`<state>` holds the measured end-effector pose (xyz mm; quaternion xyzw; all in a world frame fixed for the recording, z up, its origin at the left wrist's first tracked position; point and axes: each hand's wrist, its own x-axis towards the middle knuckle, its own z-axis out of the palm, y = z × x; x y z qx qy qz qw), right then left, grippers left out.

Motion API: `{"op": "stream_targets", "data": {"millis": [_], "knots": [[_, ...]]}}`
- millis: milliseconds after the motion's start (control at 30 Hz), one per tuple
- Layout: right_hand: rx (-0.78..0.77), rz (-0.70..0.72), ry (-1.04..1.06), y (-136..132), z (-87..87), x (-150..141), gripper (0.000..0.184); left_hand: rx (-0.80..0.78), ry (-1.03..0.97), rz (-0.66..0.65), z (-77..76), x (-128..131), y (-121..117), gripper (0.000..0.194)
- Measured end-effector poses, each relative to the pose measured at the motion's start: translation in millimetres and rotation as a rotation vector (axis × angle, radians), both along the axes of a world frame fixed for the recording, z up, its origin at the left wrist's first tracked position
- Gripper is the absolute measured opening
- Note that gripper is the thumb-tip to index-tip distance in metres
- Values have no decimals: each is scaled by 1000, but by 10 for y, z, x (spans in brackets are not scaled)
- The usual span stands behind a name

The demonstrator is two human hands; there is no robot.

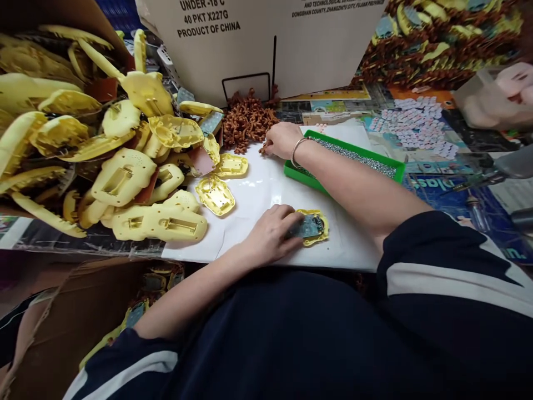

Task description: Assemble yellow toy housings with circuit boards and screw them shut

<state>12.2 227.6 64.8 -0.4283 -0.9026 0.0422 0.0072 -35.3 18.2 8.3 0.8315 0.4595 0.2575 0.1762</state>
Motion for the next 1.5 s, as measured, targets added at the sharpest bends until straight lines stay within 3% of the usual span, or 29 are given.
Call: {"op": "stream_targets", "data": {"millis": [133,300,400,567,700,800,867,1000,1100,1267,1500], "knots": [[-65,27,271,-136,135,205,20,-46,-212,64,31,-260,-127,37],[-532,85,743,-590,239,692,23,-310,-902,424,153,-291,-52,36],[-805,100,958,-899,137,960,22,-495,-1250,371,246,-157,18,54],[-1059,-67,1149,-1261,-91,1217,36,-627,-1375,247,277,92,36,60],[-1119,-165,1228,-1402,-186,1323,48,-669,-1343,237,232,213,30,60],[-1115,-171,1222,-1464,-214,1404,46,-635,-1225,212,194,252,17,55],[-1099,-180,1200,-1491,-228,1481,42,-485,-1032,239,160,244,-9,44],[-1043,-295,1233,-1518,-274,1699,40,79,-389,239,49,143,-101,34],[-979,-368,1207,-1551,-323,1847,42,217,-124,157,-57,60,-167,32],[-922,-413,1109,-1658,-371,1890,42,175,-101,142,-170,38,-202,26],[-811,-324,1048,-1740,-398,1797,28,219,-121,153,-201,63,-194,25]]}}
